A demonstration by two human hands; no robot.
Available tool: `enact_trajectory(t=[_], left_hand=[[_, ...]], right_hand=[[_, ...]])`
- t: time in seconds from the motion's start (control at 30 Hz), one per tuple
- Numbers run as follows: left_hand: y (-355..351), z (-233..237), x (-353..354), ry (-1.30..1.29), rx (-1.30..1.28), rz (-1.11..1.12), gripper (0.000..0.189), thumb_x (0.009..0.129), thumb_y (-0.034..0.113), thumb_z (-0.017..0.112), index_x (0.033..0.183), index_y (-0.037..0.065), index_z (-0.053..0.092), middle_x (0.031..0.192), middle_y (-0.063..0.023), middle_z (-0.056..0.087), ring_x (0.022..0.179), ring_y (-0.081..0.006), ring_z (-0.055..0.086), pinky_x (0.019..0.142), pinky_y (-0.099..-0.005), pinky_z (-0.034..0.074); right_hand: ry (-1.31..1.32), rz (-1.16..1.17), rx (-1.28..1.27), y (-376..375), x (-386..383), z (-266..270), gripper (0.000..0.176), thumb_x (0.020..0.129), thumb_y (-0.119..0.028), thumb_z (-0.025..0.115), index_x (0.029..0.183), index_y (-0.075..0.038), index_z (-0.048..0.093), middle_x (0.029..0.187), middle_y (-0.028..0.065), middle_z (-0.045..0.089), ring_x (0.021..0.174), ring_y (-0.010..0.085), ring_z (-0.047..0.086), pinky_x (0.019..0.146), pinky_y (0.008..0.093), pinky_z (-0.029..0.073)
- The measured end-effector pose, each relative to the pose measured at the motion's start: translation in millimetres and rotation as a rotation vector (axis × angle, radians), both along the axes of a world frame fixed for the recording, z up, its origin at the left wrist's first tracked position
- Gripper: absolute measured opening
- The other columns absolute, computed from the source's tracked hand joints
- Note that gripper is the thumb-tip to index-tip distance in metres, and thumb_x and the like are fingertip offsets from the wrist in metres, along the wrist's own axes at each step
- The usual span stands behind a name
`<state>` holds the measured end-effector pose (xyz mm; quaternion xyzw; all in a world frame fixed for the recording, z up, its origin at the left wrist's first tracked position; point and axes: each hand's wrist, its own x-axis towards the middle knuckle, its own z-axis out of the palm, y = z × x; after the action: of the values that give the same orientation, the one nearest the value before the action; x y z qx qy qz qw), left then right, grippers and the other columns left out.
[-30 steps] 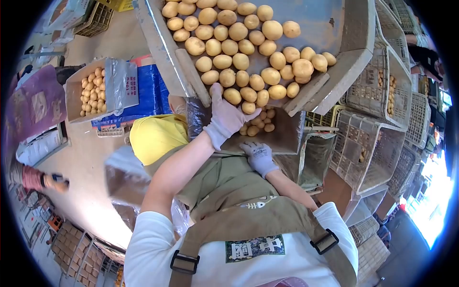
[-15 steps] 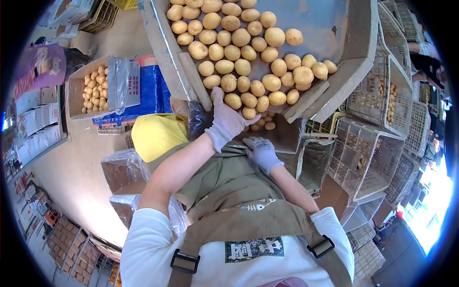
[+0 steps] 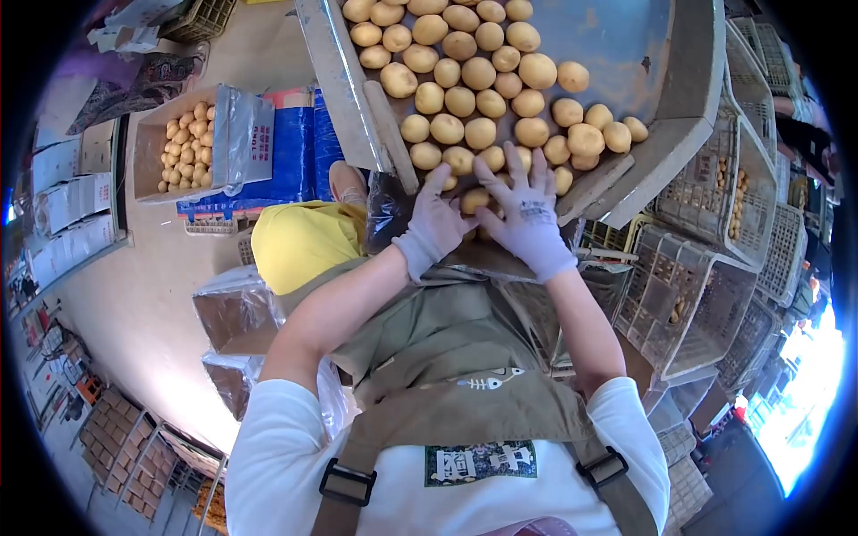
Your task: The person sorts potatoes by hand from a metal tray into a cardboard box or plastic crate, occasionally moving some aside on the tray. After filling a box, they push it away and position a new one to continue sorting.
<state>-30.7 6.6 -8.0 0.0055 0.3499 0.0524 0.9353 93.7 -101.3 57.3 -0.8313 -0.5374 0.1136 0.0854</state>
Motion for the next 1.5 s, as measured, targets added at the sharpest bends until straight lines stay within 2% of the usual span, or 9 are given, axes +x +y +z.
enact_trajectory(t=[0.13, 0.43, 0.53, 0.63, 0.77, 0.8, 0.93, 1.17, 1.5], left_hand=[[4, 26, 2, -0.03, 0.035, 0.035, 0.095, 0.086, 0.083, 0.042, 0.151, 0.014, 0.034, 0.151, -0.0108, 0.041, 0.139, -0.0313, 0.04, 0.11, -0.0572, 0.034], [3, 16, 6, -0.046, -0.039, 0.053, 0.097, 0.085, 0.086, 0.036, 0.151, 0.015, 0.033, 0.153, -0.01, 0.039, 0.137, -0.0302, 0.043, 0.112, -0.0576, 0.033], [3, 25, 7, 0.022, 0.035, 0.014, 0.091, 0.087, 0.083, 0.038, 0.151, 0.018, 0.034, 0.153, -0.007, 0.04, 0.138, -0.0279, 0.042, 0.113, -0.0549, 0.03], [-3, 30, 6, 0.202, 0.173, -0.03, 0.083, 0.089, 0.078, 0.044, 0.15, 0.022, 0.035, 0.15, -0.0029, 0.043, 0.139, -0.0235, 0.04, 0.115, -0.051, 0.026], [3, 38, 3, 0.083, 0.291, -0.055, 0.08, 0.089, 0.074, 0.052, 0.149, 0.024, 0.036, 0.148, -0.0005, 0.044, 0.138, -0.0194, 0.04, 0.117, -0.047, 0.019], [5, 29, 8, 0.207, 0.215, 0.021, 0.08, 0.089, 0.075, 0.05, 0.147, 0.022, 0.038, 0.147, -0.0025, 0.045, 0.134, -0.0218, 0.043, 0.116, -0.0503, 0.026], [1, 18, 12, 0.16, 0.01, 0.116, 0.083, 0.089, 0.077, 0.045, 0.147, 0.019, 0.038, 0.146, -0.007, 0.045, 0.13, -0.0276, 0.046, 0.108, -0.061, 0.04], [0, 17, 14, 0.086, -0.073, 0.118, 0.081, 0.09, 0.075, 0.045, 0.149, 0.02, 0.035, 0.148, -0.0071, 0.041, 0.136, -0.0306, 0.04, 0.109, -0.0643, 0.037], [1, 15, 13, 0.035, -0.064, 0.118, 0.078, 0.09, 0.072, 0.048, 0.149, 0.022, 0.037, 0.149, -0.0051, 0.04, 0.137, -0.0311, 0.038, 0.108, -0.0636, 0.038]], right_hand=[[0.009, 0.04, -0.035, -11, 5, -5, 0.06, 0.083, -0.037, 0.069, 0.142, -0.038, 0.054, 0.154, 0.0134, 0.039, 0.141, 0.0501, 0.028, 0.115, 0.0611, 0.019], [-0.036, 0.054, -0.028, -7, 5, 3, 0.058, 0.084, -0.034, 0.069, 0.14, -0.033, 0.056, 0.15, 0.0135, 0.044, 0.139, 0.0444, 0.035, 0.111, 0.0607, 0.027], [0.403, -0.164, 0.254, 3, 26, 7, 0.057, 0.084, -0.034, 0.069, 0.14, -0.026, 0.057, 0.147, 0.0138, 0.047, 0.135, 0.0413, 0.041, 0.109, 0.0604, 0.029], [-0.26, -0.03, 0.098, 9, 22, 20, 0.049, 0.083, -0.026, 0.07, 0.131, -0.018, 0.063, 0.137, 0.0169, 0.053, 0.124, 0.0382, 0.052, 0.1, 0.0553, 0.04], [0.158, -0.115, 0.122, 6, 43, 29, 0.03, 0.082, -0.027, 0.071, 0.108, -0.013, 0.072, 0.133, 0.0166, 0.059, 0.117, 0.0363, 0.057, 0.095, 0.0492, 0.046], [-0.095, -0.092, 0.214, 7, 43, 26, 0.022, 0.083, -0.025, 0.071, 0.099, -0.01, 0.073, 0.126, 0.0143, 0.062, 0.104, 0.0348, 0.063, 0.09, 0.0468, 0.048], [0.017, -0.113, 0.26, 33, 50, 31, 0.026, 0.088, -0.018, 0.066, 0.113, -0.01, 0.068, 0.117, 0.0119, 0.068, 0.093, 0.0338, 0.067, 0.082, 0.0416, 0.053], [-0.023, -0.191, -0.005, 103, 72, 8, 0.062, 0.09, -0.022, 0.062, 0.147, -0.02, 0.039, 0.11, 0.0121, 0.07, 0.095, 0.0317, 0.069, 0.073, 0.0442, 0.055], [-0.069, -0.145, -0.334, 135, 89, 23, 0.042, 0.091, -0.035, 0.063, 0.124, -0.013, 0.05, 0.108, 0.0136, 0.072, 0.094, 0.0352, 0.07, 0.075, 0.0493, 0.054]])
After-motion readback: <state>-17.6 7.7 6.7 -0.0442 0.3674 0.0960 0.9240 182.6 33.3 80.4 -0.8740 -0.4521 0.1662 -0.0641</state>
